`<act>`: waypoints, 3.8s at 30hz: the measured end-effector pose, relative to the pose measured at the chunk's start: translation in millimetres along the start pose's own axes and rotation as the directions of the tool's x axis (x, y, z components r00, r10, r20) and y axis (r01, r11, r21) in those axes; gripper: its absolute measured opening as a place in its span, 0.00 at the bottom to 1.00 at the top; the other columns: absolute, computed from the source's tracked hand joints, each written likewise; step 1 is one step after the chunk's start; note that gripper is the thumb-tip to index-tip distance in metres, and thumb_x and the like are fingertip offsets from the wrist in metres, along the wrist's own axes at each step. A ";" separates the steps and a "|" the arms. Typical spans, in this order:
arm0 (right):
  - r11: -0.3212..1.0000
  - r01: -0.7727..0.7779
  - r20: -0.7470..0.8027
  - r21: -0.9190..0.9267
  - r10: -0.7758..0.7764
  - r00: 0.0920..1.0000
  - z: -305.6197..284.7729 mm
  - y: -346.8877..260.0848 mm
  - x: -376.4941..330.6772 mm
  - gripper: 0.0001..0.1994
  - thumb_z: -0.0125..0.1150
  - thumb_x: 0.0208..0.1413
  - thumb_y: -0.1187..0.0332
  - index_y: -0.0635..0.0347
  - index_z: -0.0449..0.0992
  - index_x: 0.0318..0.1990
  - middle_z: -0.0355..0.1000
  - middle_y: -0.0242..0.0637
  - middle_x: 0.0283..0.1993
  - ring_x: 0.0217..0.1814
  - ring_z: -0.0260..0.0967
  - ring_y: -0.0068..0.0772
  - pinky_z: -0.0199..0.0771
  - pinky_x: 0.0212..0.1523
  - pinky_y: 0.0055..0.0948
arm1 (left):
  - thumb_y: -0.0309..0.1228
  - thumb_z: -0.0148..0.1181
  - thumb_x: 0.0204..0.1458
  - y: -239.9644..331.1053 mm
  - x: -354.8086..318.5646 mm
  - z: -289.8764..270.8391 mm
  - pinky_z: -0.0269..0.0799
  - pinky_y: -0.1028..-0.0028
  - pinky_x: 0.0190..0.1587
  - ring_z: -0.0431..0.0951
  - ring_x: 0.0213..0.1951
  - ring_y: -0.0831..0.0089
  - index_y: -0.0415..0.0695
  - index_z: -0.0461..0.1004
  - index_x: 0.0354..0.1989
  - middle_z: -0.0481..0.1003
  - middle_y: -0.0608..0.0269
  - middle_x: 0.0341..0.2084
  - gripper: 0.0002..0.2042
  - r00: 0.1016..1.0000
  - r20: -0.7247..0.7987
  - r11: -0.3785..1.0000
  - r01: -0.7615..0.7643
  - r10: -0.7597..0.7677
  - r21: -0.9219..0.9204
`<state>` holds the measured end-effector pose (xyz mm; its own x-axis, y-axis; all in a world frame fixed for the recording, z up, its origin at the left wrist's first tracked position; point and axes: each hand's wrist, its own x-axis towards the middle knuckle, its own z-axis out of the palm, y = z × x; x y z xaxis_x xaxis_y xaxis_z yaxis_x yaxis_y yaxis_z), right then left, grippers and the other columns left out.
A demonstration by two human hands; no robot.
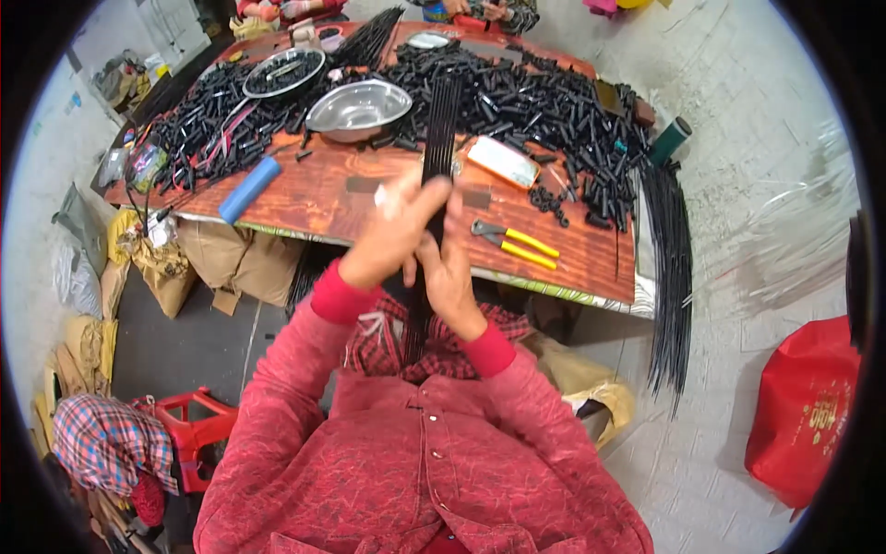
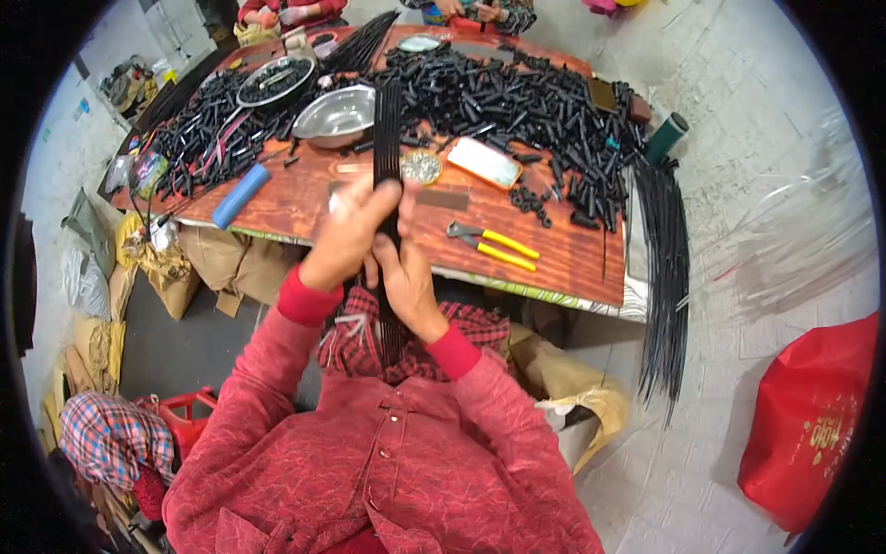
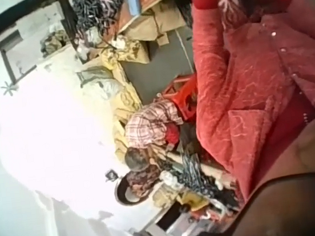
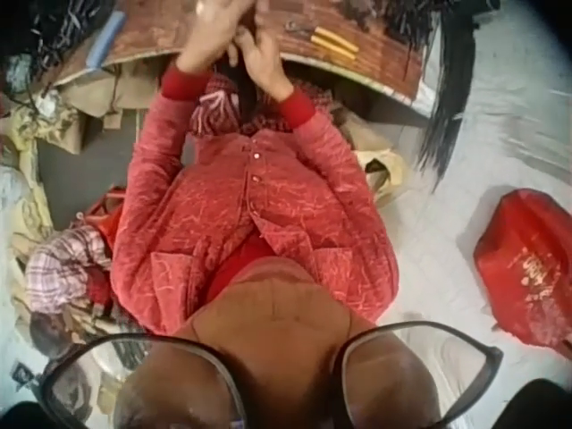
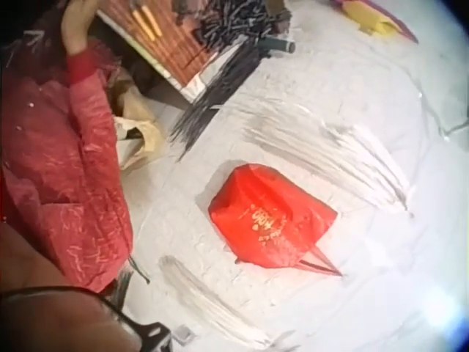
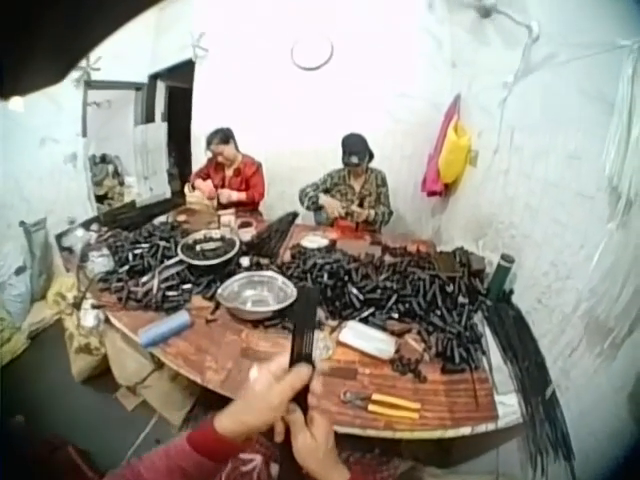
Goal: Assembling black wires and connecting them to plastic components at a factory workbench.
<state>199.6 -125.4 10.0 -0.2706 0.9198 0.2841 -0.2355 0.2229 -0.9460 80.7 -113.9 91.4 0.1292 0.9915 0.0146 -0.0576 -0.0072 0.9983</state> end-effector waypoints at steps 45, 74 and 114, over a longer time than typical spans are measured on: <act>0.877 0.339 0.216 -0.340 -0.278 0.936 -43.6 -129.2 81.6 0.10 0.62 0.64 0.72 0.70 0.83 0.46 0.81 0.37 0.45 0.42 0.78 0.24 0.80 0.43 0.27 | 0.50 0.43 0.72 -13.5 17.8 -11.7 0.78 0.69 0.53 0.81 0.48 0.70 0.35 0.73 0.58 0.80 0.55 0.48 0.27 0.986 0.131 0.955 -0.060 0.102 -0.291; 0.961 -0.276 0.060 -0.010 0.277 0.959 -36.4 -45.4 -49.0 0.18 0.51 0.74 0.55 0.64 0.73 0.48 0.76 0.35 0.27 0.26 0.73 0.21 0.74 0.29 0.21 | 0.44 0.49 0.71 -36.4 -41.9 17.4 0.74 0.80 0.33 0.76 0.28 0.83 0.41 0.70 0.67 0.79 0.66 0.37 0.23 0.994 0.061 0.934 0.106 -0.091 -0.341; 0.868 -0.497 0.264 0.021 0.475 0.840 -59.3 -52.1 -24.5 0.17 0.63 0.67 0.64 0.63 0.75 0.57 0.79 0.30 0.33 0.33 0.76 0.18 0.74 0.34 0.19 | 0.29 0.64 0.62 -33.8 -19.1 -1.5 0.71 0.81 0.36 0.73 0.31 0.84 0.35 0.82 0.51 0.78 0.70 0.29 0.13 0.998 -0.017 0.985 0.058 -0.062 -0.165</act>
<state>273.9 -140.3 43.1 -0.5850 0.7931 -0.1694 -0.0890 -0.2704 -0.9586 78.6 -132.4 57.2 0.1156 0.9921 -0.0481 -0.2128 0.0720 0.9744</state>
